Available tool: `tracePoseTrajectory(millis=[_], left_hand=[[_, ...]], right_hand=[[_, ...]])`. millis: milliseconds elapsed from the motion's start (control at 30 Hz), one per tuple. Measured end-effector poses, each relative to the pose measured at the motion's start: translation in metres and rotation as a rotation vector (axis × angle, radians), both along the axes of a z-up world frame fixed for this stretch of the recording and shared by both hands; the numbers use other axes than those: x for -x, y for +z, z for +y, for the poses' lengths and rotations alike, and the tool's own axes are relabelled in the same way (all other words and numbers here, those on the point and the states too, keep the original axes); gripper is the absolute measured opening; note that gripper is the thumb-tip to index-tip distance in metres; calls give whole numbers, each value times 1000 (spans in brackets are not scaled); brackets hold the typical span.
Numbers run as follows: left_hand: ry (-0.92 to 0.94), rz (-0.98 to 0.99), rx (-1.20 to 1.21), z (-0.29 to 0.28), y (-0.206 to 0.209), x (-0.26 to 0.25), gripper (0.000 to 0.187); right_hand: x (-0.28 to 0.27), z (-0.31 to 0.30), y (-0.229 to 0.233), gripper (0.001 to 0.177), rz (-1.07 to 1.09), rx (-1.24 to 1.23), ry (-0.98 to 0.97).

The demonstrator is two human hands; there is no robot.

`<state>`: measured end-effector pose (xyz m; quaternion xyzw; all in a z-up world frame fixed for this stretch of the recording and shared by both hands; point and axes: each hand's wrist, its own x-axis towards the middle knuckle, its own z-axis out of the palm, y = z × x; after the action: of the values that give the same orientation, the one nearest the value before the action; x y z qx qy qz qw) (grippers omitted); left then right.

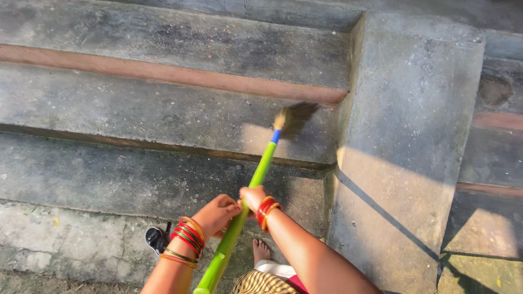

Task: The person sweeps a concrete floor and a set of stairs using a long-handled broom. They move around bicycles and a trash bin, sweeping debris toward the edge of the area and down the steps.

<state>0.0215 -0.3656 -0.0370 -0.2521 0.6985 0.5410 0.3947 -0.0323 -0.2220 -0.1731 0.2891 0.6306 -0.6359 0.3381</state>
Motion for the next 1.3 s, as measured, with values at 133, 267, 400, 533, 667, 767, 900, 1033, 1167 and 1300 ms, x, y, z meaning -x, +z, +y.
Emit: tracePoseTrajectory(millis=[133,267,400,533,667,767,900,1033,1167,1300], left_hand=[[206,112,-191,-19,7,21,36],[112,154,-142,-23,17,40,35],[-26,172,-210,-20,25,56,35],[-142,153,-287,-29,32,60,34],[-212,126,-285,-59,30,55,32],[-207,134,-251,-93,26,54,31],[-113,103,-280,-126,10,54,31],[-88,156,-243,-125,1,69,27],[-138,270,-197,-111,5,82,24],[-147,259,-181,-118,6,82,25]], right_hand=[[24,-11,68,16,119,71,4],[49,46,112,16,173,108,42],[50,115,137,14,128,-4,-92],[19,162,145,13,153,-88,-209],[4,145,112,13,51,-251,-139],[0,93,81,12,-22,-416,141],[-28,-6,50,12,-34,-670,806],[-47,-60,72,12,-51,-533,903],[-22,-41,128,7,499,-569,1547],[-7,19,179,16,110,-413,571]])
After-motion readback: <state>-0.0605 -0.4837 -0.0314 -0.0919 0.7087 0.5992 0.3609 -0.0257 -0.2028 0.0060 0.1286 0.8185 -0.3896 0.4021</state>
